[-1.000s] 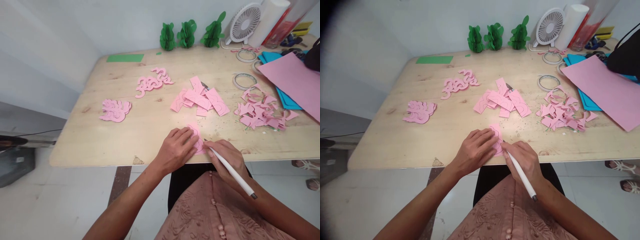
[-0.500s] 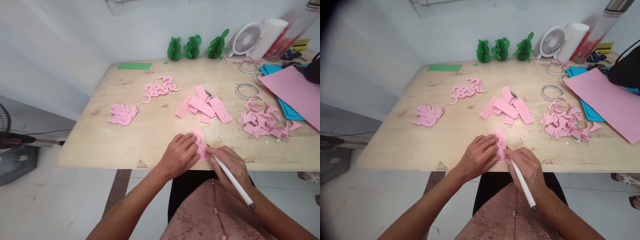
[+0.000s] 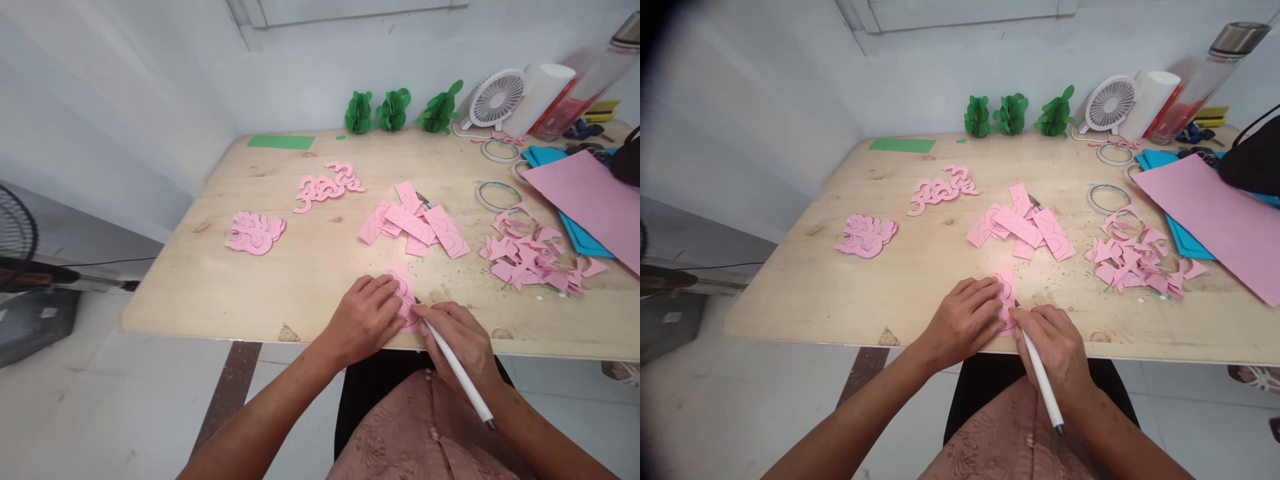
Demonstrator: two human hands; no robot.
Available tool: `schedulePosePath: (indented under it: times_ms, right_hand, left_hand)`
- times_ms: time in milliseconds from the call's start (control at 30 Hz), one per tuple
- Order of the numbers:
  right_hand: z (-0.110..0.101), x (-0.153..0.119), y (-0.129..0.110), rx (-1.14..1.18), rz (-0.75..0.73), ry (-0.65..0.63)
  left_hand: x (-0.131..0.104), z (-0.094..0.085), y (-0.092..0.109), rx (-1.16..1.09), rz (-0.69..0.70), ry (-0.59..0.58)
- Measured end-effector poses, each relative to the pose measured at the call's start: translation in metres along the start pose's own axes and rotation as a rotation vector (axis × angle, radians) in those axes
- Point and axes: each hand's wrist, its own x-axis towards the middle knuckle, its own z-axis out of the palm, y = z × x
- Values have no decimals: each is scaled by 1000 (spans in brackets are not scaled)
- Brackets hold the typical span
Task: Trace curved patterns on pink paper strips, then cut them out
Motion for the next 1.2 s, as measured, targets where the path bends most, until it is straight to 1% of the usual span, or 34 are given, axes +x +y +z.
schedulePosePath:
  times_ms: [500, 767, 867, 967, 1100, 1200]
  right_hand:
    - [1, -2, 2, -38, -21, 8]
    - [2, -4, 4, -42, -43, 9]
    - [4, -5, 5, -51, -42, 17]
    - [4, -5, 6, -49, -45, 15]
    - [3, -5, 6, -50, -44, 15]
    - [3, -4, 5, -43, -29, 21]
  left_hand:
    - [2, -2, -1, -37, -30, 3]
    - [1, -3, -1, -34, -66, -21]
    - [1, -5, -2, -20, -84, -57]
    - [0, -10, -4, -5, -105, -127]
    - [-2, -18, -5, -3, -100, -219]
    - [-3, -22, -7, -4, -94, -242]
